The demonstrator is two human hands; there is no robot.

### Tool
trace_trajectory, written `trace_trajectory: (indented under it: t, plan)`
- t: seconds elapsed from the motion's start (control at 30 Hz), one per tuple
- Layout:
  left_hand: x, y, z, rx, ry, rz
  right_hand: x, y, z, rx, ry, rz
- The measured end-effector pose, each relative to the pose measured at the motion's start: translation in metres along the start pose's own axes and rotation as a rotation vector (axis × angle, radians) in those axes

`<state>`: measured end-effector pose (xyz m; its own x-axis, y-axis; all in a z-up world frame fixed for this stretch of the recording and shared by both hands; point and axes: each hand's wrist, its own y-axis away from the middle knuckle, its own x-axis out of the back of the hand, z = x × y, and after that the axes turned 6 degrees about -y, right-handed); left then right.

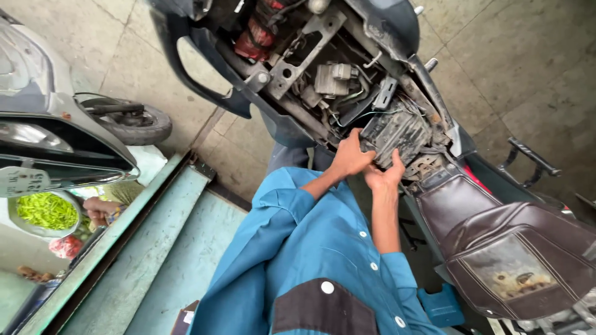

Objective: Inspecting and adjusting wiring and components under the seat of a motorcycle.

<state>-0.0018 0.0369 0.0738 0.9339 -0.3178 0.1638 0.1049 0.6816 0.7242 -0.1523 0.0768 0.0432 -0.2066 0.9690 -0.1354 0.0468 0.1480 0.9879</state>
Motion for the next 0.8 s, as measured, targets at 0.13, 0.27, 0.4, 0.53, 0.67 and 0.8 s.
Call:
trace_trajectory:
  t: [0.13, 0.27, 0.4, 0.53, 0.67, 0.8]
  plan:
    - [-0.020, -0.022, -0.036, -0.055, 0.038, 0.100, -0.007, 0.001, 0.002, 0.021, -0.111, 0.044]
    - [-0.026, -0.017, -0.044, -0.090, 0.098, 0.156, -0.005, 0.002, -0.002, 0.037, -0.044, 0.031]
    - [-0.018, -0.007, -0.031, -0.018, 0.105, 0.119, -0.007, 0.005, 0.000, -0.008, -0.091, 0.078]
    - [-0.024, -0.024, -0.046, 0.032, 0.151, 0.056, 0.001, -0.002, -0.002, 0.011, -0.102, 0.063]
    - [-0.030, -0.026, -0.046, 0.035, 0.211, -0.071, -0.001, -0.001, -0.004, 0.051, -0.036, 0.066]
    - [-0.030, -0.034, -0.043, 0.056, 0.102, -0.046, -0.005, 0.005, -0.001, 0.058, -0.028, 0.110]
